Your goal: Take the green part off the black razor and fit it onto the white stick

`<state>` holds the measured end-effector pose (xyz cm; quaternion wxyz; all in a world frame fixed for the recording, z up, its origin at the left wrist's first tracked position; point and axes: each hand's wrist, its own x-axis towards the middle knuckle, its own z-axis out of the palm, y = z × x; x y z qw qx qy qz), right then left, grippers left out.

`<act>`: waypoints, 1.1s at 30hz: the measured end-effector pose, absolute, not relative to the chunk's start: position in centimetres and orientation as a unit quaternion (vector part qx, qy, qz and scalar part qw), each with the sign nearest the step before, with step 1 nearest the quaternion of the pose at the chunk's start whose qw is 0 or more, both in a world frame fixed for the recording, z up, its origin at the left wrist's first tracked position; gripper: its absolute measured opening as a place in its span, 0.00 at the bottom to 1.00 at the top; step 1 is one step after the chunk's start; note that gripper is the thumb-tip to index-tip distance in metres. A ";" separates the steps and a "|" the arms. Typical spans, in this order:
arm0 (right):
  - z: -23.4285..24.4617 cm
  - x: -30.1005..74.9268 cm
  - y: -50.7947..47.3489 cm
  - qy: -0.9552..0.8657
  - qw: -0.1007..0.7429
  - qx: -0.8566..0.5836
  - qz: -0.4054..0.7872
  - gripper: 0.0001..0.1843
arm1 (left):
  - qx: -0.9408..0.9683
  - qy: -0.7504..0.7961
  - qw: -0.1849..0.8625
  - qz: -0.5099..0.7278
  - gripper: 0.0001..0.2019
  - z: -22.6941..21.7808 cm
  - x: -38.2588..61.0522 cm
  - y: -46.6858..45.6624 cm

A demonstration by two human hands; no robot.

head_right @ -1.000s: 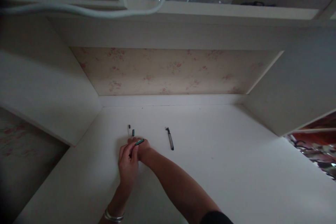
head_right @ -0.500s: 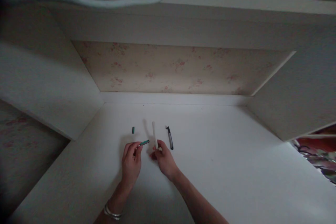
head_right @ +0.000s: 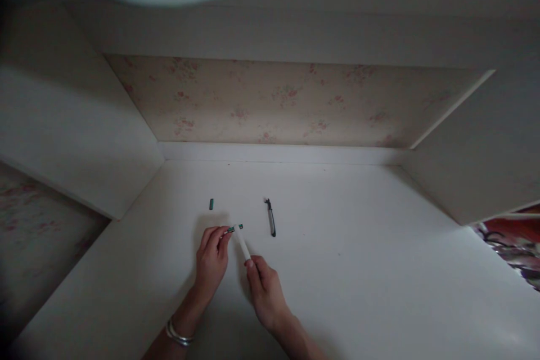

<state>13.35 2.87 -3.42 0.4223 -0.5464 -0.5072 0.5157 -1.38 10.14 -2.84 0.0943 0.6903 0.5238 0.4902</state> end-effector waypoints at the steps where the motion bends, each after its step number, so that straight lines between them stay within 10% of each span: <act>1: -3.4 13.3 2.9 -0.519 0.416 -0.548 0.507 0.23 | 0.691 0.524 0.092 0.489 0.08 -2.9 -1.4 10.1; 33: -3.5 12.7 3.2 -0.506 0.449 -0.565 0.473 0.22 | 0.706 0.507 0.087 0.486 0.07 -3.0 -1.2 10.2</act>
